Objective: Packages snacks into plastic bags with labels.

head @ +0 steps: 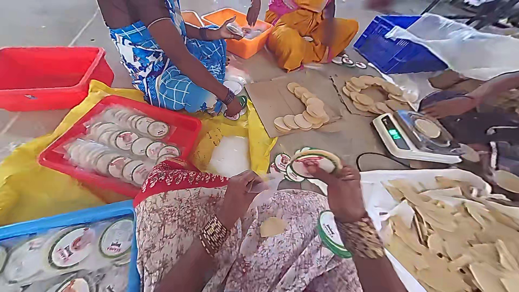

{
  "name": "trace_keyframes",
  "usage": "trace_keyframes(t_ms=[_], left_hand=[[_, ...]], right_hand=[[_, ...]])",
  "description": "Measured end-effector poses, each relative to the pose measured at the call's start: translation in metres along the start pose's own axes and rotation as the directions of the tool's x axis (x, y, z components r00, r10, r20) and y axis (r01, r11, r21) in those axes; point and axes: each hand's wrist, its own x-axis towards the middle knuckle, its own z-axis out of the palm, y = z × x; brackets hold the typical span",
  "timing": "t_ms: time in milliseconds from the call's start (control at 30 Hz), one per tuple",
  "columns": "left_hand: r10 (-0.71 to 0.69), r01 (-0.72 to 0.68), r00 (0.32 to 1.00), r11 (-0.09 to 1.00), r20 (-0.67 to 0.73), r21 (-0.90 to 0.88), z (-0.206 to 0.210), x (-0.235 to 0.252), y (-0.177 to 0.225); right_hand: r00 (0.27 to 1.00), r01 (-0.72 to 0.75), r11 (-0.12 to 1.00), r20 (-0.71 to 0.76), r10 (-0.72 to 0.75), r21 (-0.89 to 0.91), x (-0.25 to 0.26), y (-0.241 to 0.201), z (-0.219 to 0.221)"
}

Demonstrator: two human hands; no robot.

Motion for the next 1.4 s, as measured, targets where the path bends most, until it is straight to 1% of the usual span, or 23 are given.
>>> trace_keyframes(t_ms=[67,133,200,233,300,367,433,467,533,600,633,667,733,767,833,867,933,1000,1100,1167,1233,1333,1400], left_hand=[[0.056,-0.056,0.998,0.998,0.031,0.025,-0.001,0.000,0.011],[0.111,-0.112,0.992,0.994,0.065,0.011,0.000,0.000,0.024],[0.138,-0.136,0.986,0.990,0.089,-0.028,0.001,-0.002,0.039],[0.142,-0.137,0.985,0.989,0.100,-0.056,0.001,-0.003,0.046],[0.129,-0.114,0.984,0.986,0.126,-0.119,-0.001,-0.007,0.059],[0.110,-0.081,0.983,0.979,0.150,-0.190,-0.004,-0.012,0.066],[0.102,-0.059,0.981,0.968,0.164,-0.246,-0.005,-0.019,0.068],[0.075,-0.020,0.981,0.957,0.181,-0.289,-0.005,-0.023,0.070],[-0.052,0.144,0.972,0.901,0.229,-0.409,-0.002,-0.033,0.078],[-0.195,0.323,0.939,0.786,0.285,-0.526,0.003,-0.042,0.083],[-0.265,0.394,0.916,0.737,0.302,-0.549,0.005,-0.045,0.084],[-0.317,0.438,0.898,0.700,0.305,-0.564,0.006,-0.047,0.084],[-0.373,0.479,0.878,0.663,0.301,-0.575,0.006,-0.049,0.083],[-0.372,0.480,0.877,0.665,0.303,-0.573,0.005,-0.048,0.083],[-0.342,0.458,0.889,0.684,0.305,-0.567,0.005,-0.045,0.085],[-0.318,0.442,0.896,0.700,0.310,-0.560,0.006,-0.044,0.086],[-0.278,0.421,0.902,0.737,0.332,-0.529,0.006,-0.038,0.086],[-0.287,0.437,0.891,0.752,0.352,-0.493,0.006,-0.037,0.083],[-0.285,0.434,0.895,0.732,0.342,-0.526,0.009,-0.040,0.086],[-0.265,0.385,0.921,0.735,0.286,-0.558,0.011,-0.038,0.090],[-0.268,0.349,0.937,0.753,0.225,-0.558,0.015,-0.036,0.094],[-0.279,0.358,0.932,0.817,0.232,-0.452,0.011,-0.038,0.093],[-0.286,0.372,0.923,0.837,0.259,-0.402,0.005,-0.044,0.088]], right_hand=[[0.975,0.126,0.989,0.175,-0.139,0.084,-0.006,-0.035,0.005],[0.889,0.233,0.968,0.382,-0.252,0.096,-0.010,-0.055,0.011],[0.816,0.296,0.954,0.508,-0.276,0.043,-0.014,-0.061,0.019],[0.796,0.317,0.948,0.541,-0.271,0.009,-0.017,-0.061,0.022],[0.783,0.326,0.944,0.576,-0.237,-0.055,-0.021,-0.056,0.024],[0.790,0.284,0.955,0.586,-0.181,-0.087,-0.024,-0.052,0.021],[0.808,0.187,0.978,0.580,-0.102,-0.089,-0.028,-0.050,0.016],[0.820,0.118,0.990,0.571,-0.051,-0.081,-0.030,-0.050,0.015],[0.820,-0.015,0.997,0.570,0.056,-0.076,-0.034,-0.048,0.011],[0.802,-0.085,0.989,0.581,0.139,-0.119,-0.038,-0.039,0.004],[0.786,-0.069,0.978,0.593,0.176,-0.199,-0.040,-0.033,-0.001],[0.766,-0.017,0.953,0.608,0.206,-0.301,-0.043,-0.028,-0.007],[0.730,0.093,0.885,0.636,0.251,-0.457,-0.047,-0.024,-0.016],[0.736,0.139,0.878,0.641,0.217,-0.458,-0.049,-0.023,-0.017],[0.762,0.230,0.893,0.642,0.081,-0.386,-0.054,-0.021,-0.016],[0.752,0.272,0.893,0.658,0.034,-0.357,-0.057,-0.022,-0.015],[0.707,0.340,0.867,0.707,0.021,-0.365,-0.061,-0.024,-0.017],[0.687,0.338,0.860,0.725,0.052,-0.383,-0.060,-0.028,-0.025],[0.744,0.225,0.915,0.665,0.062,-0.336,-0.062,-0.029,-0.030],[0.772,0.145,0.957,0.634,0.048,-0.249,-0.071,-0.026,-0.025],[0.834,0.080,0.983,0.551,0.024,-0.164,-0.081,-0.025,-0.016],[0.913,0.062,0.997,0.406,-0.042,-0.037,-0.085,-0.026,-0.012],[0.947,0.101,0.994,0.310,-0.087,-0.031,-0.085,-0.024,-0.013]])
